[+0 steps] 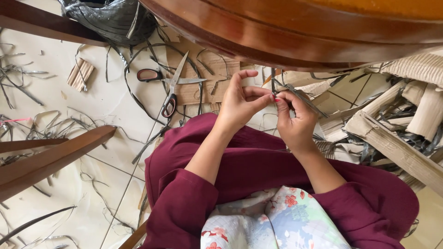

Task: Wrapping a wooden furniture leg with corrugated cardboard and securing it with string for protection.

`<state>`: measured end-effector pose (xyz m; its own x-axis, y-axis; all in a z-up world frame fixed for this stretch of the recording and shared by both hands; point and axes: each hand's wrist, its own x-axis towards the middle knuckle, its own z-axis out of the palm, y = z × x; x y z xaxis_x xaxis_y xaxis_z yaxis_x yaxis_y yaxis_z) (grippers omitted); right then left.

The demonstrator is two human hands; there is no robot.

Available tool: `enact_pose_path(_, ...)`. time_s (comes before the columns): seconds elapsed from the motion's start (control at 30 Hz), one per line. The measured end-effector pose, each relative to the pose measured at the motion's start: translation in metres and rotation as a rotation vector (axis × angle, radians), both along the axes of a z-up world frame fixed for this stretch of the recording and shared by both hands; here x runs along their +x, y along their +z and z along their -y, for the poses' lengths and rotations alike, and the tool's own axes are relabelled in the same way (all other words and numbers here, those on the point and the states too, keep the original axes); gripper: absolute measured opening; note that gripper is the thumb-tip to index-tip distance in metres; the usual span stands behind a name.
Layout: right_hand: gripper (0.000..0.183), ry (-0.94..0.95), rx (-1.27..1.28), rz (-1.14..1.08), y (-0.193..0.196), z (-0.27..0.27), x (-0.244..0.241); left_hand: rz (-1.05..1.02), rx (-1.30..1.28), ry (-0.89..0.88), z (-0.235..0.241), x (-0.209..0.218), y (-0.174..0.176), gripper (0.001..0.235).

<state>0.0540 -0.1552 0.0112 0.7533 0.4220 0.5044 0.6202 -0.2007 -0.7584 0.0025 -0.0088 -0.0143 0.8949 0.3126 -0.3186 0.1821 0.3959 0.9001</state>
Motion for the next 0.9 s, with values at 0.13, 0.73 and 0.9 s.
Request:
enact_pose_path(0.13, 0.002, 0.011, 0.034, -0.08, 0.004, -0.002, -0.004, 0.003, 0.076, 0.05, 0.0, 0.002, 0.009, 0.062)
enact_pose_path(0.73, 0.074, 0.344, -0.454, -0.761, 0.079, 0.07, -0.054, 0.331, 0.537, 0.164, -0.031, -0.065, 0.08, 0.041)
enact_pose_path(0.9, 0.092, 1.013, -0.577, -0.888, 0.1, 0.101, -0.157, 0.318, 0.646, 0.263, 0.016, -0.181, 0.123, 0.048)
